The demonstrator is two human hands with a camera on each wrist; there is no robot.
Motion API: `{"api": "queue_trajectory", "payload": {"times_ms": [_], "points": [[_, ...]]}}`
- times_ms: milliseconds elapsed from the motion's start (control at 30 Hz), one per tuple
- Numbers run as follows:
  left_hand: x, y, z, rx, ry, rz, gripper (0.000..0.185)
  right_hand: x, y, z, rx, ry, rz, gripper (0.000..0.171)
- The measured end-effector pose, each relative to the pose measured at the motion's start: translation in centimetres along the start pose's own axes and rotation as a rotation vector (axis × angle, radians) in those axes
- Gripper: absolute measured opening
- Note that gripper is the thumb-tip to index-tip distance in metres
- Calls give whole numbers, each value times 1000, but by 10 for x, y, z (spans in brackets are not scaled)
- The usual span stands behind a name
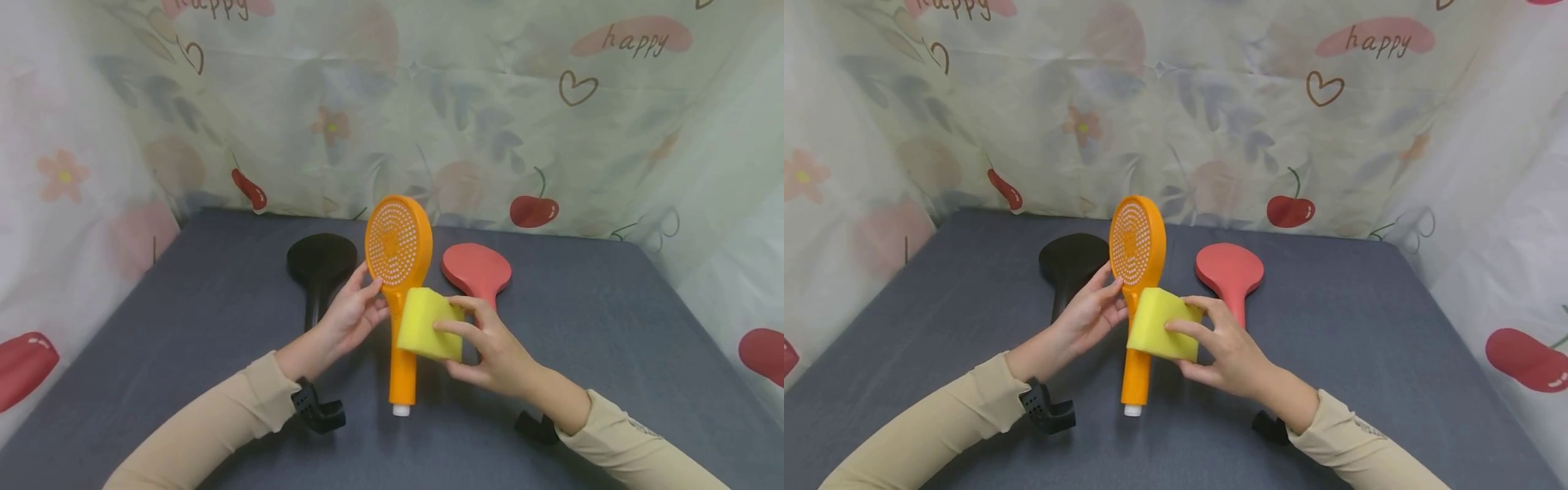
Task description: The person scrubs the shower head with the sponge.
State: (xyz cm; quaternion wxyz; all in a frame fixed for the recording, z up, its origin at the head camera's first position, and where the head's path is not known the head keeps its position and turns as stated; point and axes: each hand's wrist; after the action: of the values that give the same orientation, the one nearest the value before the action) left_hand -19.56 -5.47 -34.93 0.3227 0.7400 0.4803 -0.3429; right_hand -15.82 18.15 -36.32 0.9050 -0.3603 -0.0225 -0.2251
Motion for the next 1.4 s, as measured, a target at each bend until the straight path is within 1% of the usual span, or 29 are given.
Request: {"api": "queue_trajectory", "payload": {"times_ms": [133,200,267,300,367,433,500,567,633,700,800,933,1033,1133,1167,1267,1400], "points": [[-1,1,-1,46,42,-3,44,1,-1,1,9,-6,11,37],[-1,1,-1,90,54,-19,39,2,-2,2,13,-10,19,36],[-1,1,-1,133,55,-33,39,3,-3,3,14,-9,33,35],[-1,2,-1,156,47,-39,45,4,-4,3,14,-9,41,34],[0,2,-2,185,26,-45,66,5,-4,3,12,-8,53,34],[1,3,-2,188,-12,-44,87,6,-5,2,11,0,61,34],[1,3,-3,188,-50,-39,101,6,-4,1,11,6,66,34],[1,3,-3,189,-103,-42,107,7,-4,1,12,11,70,34],[1,3,-3,196,-149,-45,109,7,-4,1,13,12,75,34],[1,3,-3,198,-166,-45,111,7,-4,1,10,13,82,34],[1,4,-4,188,-175,-67,108,8,-5,1,9,17,90,33],[1,4,-6,142,-177,-98,99,10,-5,1,15,37,94,33],[-1,3,-8,83,-194,-94,78,11,-5,-1,16,45,126,31],[-2,2,-10,20,-215,-89,61,16,-3,-3,54,49,167,30],[-2,2,-10,6,-221,-91,58,17,-2,-3,69,51,183,31],[-1,1,-10,-17,-211,-93,56,21,-1,-3,122,62,192,37],[-1,1,-9,2,-185,-86,58,21,-3,-2,132,81,166,39]]}}
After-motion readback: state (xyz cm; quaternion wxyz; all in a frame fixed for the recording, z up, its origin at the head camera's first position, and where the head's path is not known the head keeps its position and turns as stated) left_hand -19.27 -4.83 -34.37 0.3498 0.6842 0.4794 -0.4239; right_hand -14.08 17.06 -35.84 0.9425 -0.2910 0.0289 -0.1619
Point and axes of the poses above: each hand's wrist, its own y-axis away from the middle knuckle, its own z-axis out of the back of the hand, x = y × z, and after that the axes turned 2 degrees about -y, right-handed
